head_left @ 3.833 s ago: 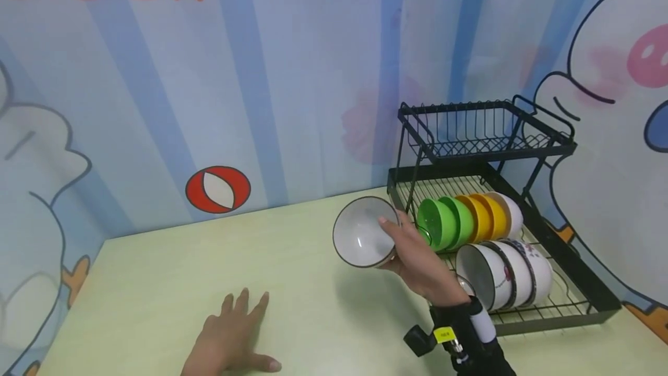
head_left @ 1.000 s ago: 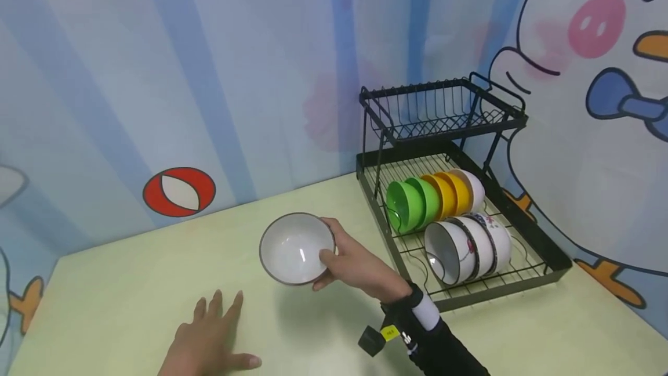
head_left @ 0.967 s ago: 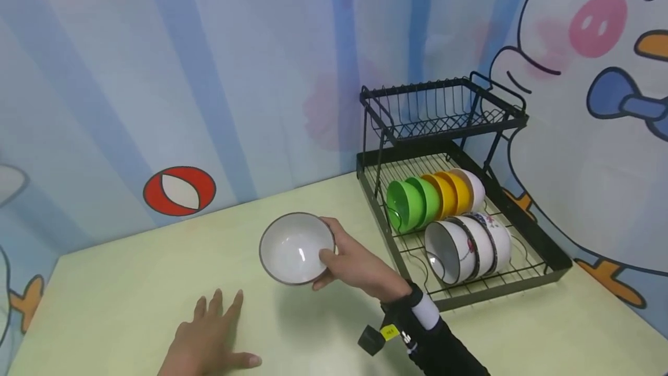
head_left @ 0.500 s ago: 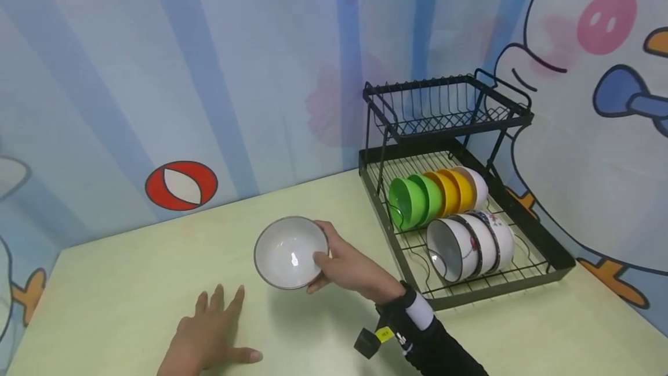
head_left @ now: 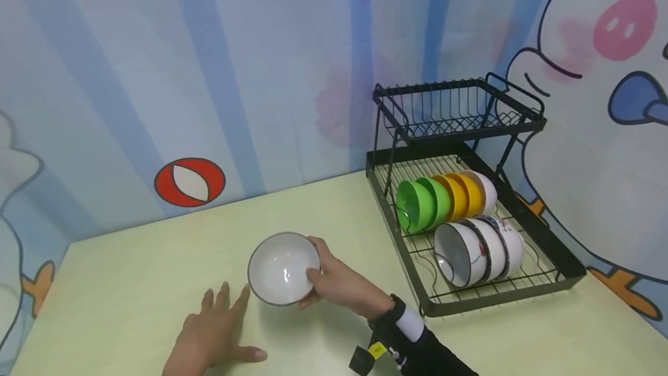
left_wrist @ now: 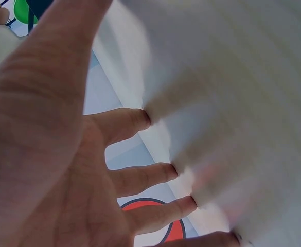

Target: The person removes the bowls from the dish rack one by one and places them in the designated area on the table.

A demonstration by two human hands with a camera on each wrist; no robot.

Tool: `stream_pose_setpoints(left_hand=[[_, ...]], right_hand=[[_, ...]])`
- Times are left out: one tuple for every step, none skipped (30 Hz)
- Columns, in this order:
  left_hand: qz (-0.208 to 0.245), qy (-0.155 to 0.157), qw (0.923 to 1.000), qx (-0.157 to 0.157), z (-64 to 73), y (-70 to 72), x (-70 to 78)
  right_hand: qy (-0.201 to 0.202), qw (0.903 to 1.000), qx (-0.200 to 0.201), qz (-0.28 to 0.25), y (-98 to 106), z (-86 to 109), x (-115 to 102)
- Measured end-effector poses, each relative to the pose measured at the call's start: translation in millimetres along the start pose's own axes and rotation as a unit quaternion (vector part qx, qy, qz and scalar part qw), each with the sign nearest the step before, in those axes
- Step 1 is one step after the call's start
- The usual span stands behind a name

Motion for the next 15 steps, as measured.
stream_pose_setpoints(left_hand=[[0.000, 0.000, 1.0000, -0.002, -0.1, 0.2, 0.2], [0.002, 0.002, 1.0000, -0.003, -0.2, 0.3, 0.3], [0.003, 0.003, 1.0000, -0.005, -0.2, 0.4, 0.4], [0.004, 0.004, 1.0000, -0.006, -0.2, 0.6, 0.5], [0.006, 0.006, 0.9999, -0.007, -0.1, 0.8, 0.5], [0.008, 0.007, 0.9999, -0.008, -0.1, 0.8, 0.4], [0.010, 0.008, 0.9999, -0.009, -0.2, 0.6, 0.4], [0.012, 0.010, 0.9998, -0.011, -0.4, 0.2, 0.0], [0.013, 0.011, 0.9998, -0.012, -0.5, -0.2, -0.4], [0.013, 0.012, 0.9998, -0.013, -0.8, -0.7, -0.6], [0.013, 0.013, 0.9997, -0.015, -1.0, -1.1, -0.9], [0.012, 0.014, 0.9997, -0.016, -1.2, -1.5, -1.3], [0.013, 0.015, 0.9997, -0.017, -1.6, -1.9, -1.5], [0.013, 0.016, 0.9996, -0.017, -1.8, -2.3, -1.7], [0.013, 0.016, 0.9996, -0.018, -2.0, -2.7, -1.8]], right_hand=[[0.000, 1.0000, 0.001, -0.002, -0.8, -0.5, 1.4], [-0.001, 1.0000, 0.002, -0.006, -1.7, -1.0, 2.9], [-0.002, 0.9999, 0.003, -0.011, -2.7, -1.4, 4.5], [-0.003, 0.9999, 0.004, -0.016, -3.8, -2.0, 6.1], [-0.004, 0.9998, 0.003, -0.020, -4.9, -2.5, 7.5], [-0.006, 0.9997, 0.004, -0.023, -6.0, -2.9, 8.7], [-0.007, 0.9997, 0.004, -0.024, -6.9, -3.3, 10.1], [-0.009, 0.9996, 0.004, -0.026, -8.0, -3.7, 11.1], [-0.010, 0.9996, 0.003, -0.027, -9.0, -4.2, 12.2], [-0.010, 0.9996, 0.003, -0.026, -10.0, -4.7, 12.9], [-0.010, 0.9996, 0.002, -0.025, -10.9, -5.3, 13.9], [-0.010, 0.9996, 0.002, -0.025, -11.8, -5.9, 14.7], [-0.010, 0.9997, 0.001, -0.024, -12.7, -6.7, 15.7], [-0.010, 0.9997, 0.000, -0.024, -13.7, -7.3, 16.6], [-0.011, 0.9997, -0.001, -0.024, -14.5, -8.0, 18.0]])
Point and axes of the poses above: each hand's wrist, its own z-axis away from the middle knuckle, its own y-axis out of the back of the hand, x = y × z, the point moved 10 cm from there along -z, towards the middle knuckle, and after that the axes turned 7 degrees about y, right-handed, at the moved point
